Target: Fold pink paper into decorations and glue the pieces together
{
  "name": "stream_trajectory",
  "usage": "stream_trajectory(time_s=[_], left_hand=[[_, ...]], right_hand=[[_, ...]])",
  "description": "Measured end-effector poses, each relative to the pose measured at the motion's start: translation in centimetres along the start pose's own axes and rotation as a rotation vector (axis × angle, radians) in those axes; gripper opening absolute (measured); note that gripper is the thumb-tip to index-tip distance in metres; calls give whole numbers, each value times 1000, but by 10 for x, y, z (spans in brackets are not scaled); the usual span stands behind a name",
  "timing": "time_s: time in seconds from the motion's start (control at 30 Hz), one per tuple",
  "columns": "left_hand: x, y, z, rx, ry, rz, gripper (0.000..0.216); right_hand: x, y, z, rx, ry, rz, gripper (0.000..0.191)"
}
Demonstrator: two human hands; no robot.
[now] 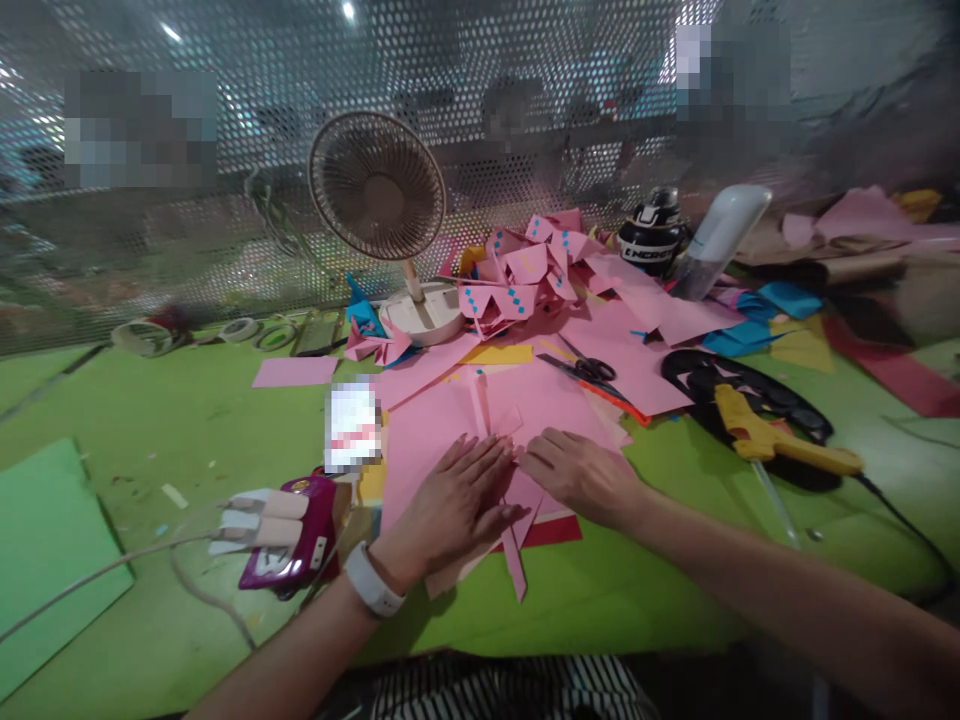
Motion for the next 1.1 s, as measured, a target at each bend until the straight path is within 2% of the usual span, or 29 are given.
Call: stream_trajectory(time_s=[0.33,0.6,0.8,1.1], left_hand=[[0,-1,2,0,0,-8,63],[0,-1,4,-22,0,-2,63],[-1,-1,4,-36,11,4,62],[-2,0,2,1,16,-1,63]], right_hand=[[8,-3,-4,-35,-127,-41,27],[9,-4,-4,-47,-100,-42,32],[5,-9,-2,-2,-44,-43,19],[2,-10,0,-31,-38,-72,18]])
Point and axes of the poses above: each hand's wrist, its own y-axis towards the middle knuckle, its own z-axis out of the palm, x = y × z, the point moved 3 cm from there along y, towards the middle knuckle, and after that the axes turned 4 degrees about x, right-handed, at the moved point
